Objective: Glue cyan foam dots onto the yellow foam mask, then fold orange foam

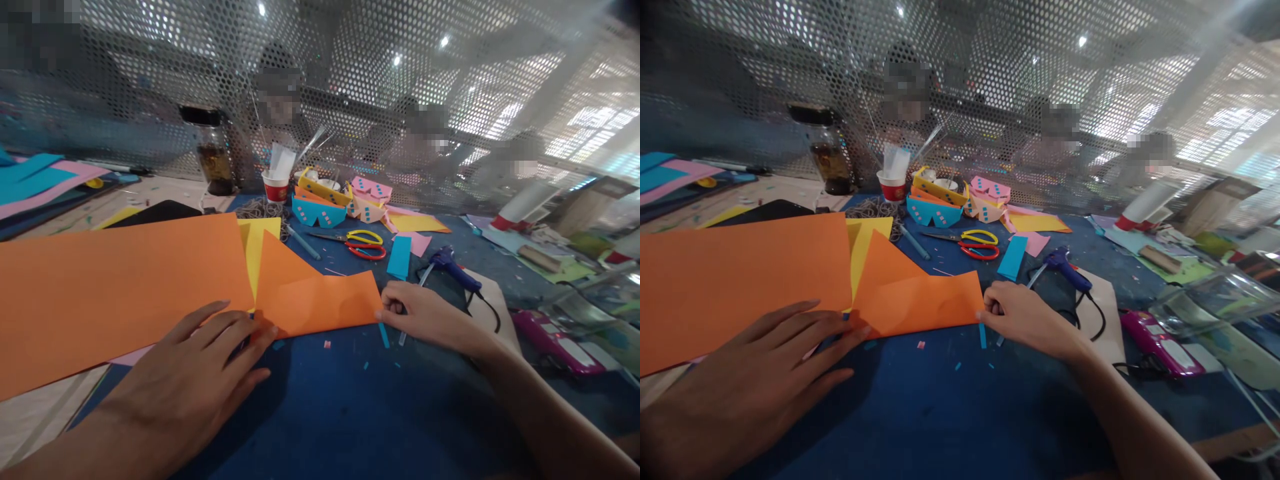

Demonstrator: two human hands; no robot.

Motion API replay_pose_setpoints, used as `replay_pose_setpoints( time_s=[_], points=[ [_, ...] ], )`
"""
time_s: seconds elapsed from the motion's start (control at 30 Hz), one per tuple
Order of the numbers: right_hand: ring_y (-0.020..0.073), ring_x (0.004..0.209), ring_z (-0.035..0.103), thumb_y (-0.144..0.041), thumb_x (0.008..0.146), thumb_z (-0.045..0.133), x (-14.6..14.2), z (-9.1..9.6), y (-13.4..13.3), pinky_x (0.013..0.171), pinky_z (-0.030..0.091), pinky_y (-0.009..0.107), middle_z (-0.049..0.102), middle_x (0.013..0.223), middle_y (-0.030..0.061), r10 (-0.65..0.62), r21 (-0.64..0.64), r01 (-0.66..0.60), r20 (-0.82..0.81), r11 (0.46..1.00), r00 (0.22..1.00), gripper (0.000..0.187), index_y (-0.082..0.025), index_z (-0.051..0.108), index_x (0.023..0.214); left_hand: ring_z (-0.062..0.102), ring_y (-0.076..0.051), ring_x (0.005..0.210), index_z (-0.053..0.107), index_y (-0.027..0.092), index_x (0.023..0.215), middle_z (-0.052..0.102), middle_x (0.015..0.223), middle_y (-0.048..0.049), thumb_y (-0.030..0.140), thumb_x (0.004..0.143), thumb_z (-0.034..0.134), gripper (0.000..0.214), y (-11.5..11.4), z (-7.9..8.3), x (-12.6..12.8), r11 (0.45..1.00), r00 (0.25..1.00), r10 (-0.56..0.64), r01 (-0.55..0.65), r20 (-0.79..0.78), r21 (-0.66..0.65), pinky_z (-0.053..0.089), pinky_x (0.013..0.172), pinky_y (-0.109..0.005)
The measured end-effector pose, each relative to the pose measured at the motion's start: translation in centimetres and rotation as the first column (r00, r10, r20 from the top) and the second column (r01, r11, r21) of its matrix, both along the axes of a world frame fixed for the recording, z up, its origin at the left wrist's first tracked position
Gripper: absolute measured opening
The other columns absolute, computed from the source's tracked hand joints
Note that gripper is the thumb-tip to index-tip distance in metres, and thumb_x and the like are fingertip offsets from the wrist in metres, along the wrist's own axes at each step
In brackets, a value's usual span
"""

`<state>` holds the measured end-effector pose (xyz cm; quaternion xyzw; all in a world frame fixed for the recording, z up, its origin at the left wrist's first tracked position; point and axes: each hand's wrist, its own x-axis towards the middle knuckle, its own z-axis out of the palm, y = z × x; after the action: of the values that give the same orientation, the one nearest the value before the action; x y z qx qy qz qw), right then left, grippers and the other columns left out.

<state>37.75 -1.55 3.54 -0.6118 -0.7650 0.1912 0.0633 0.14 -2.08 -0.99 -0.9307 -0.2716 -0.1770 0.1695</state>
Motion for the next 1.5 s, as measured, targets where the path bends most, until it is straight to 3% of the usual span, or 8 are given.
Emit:
replay_pose_setpoints(
  time_s=[0.4, 0.67, 0.83, 1.17, 1.5],
  points=[
    [0.0183, 0.075, 0.062, -0.036, 0.094, 0.063, 0.0, -0.2, 0.1, 0.067, 0.041, 0.031, 0.068, 0.086, 0.0020, -0.001, 0.011, 0.001, 0.006, 1.000, 1.000, 0.019, -0.022, 0.062, 0.081, 0.070, -0.032, 0.107, 0.074, 0.026, 0.128, 0.079, 0.113, -0.0093, 0.044, 0.104, 0.053, 0.038, -0.3, -0.2, 0.0, 0.999, 0.999, 0.033, -0.034, -0.025, -0.027, 0.051, 0.103, -0.053],
    [0.0172, 0.074, 0.061, -0.034, 0.094, 0.063, 0.1, -0.1, 0.1, 0.066, 0.039, 0.031, 0.067, 0.085, 0.0014, 0.005, 0.005, -0.005, 0.002, 1.000, 1.000, 0.019, -0.022, 0.060, 0.080, 0.069, -0.031, 0.124, 0.067, 0.020, 0.141, 0.074, 0.140, -0.0106, 0.049, 0.103, 0.060, 0.048, -0.5, -1.5, -0.2, 0.992, 0.998, 0.004, 0.004, 0.061, -0.123, 0.050, 0.112, -0.047],
    [0.0172, 0.075, 0.060, -0.035, 0.094, 0.063, 0.0, -0.1, 0.1, 0.067, 0.039, 0.031, 0.066, 0.086, 0.0008, 0.001, -0.006, -0.001, 0.004, 1.000, 1.000, 0.020, -0.022, 0.060, 0.080, 0.073, -0.032, 0.118, 0.070, 0.013, 0.136, 0.077, 0.133, -0.0143, 0.049, 0.108, 0.050, 0.049, -0.8, -1.6, 0.1, 0.999, 0.997, 0.002, 0.001, 0.073, -0.040, 0.055, 0.105, -0.047],
    [0.0164, 0.074, 0.057, -0.035, 0.093, 0.062, 0.2, -0.4, 0.2, 0.067, 0.038, 0.030, 0.064, 0.085, 0.0004, 0.004, -0.006, -0.004, 0.005, 1.000, 1.000, 0.019, -0.021, 0.060, 0.081, 0.075, -0.031, 0.113, 0.073, 0.011, 0.130, 0.080, 0.127, -0.0141, 0.048, 0.111, 0.042, 0.052, -0.7, -0.9, 0.4, 0.999, 0.998, -0.014, 0.012, 0.055, 0.034, 0.054, 0.103, -0.046],
    [0.0151, 0.072, 0.053, -0.031, 0.092, 0.061, -0.1, 0.0, 0.2, 0.066, 0.035, 0.029, 0.062, 0.084, 0.0002, 0.018, 0.003, -0.018, 0.016, 1.000, 1.000, 0.018, -0.021, 0.056, 0.078, 0.070, -0.030, 0.121, 0.069, 0.020, 0.140, 0.075, 0.137, -0.0105, 0.057, 0.106, 0.053, 0.052, -0.5, -1.5, 0.0, 0.995, 0.996, 0.007, 0.002, 0.088, -0.095, 0.048, 0.111, -0.046]
  ],
)
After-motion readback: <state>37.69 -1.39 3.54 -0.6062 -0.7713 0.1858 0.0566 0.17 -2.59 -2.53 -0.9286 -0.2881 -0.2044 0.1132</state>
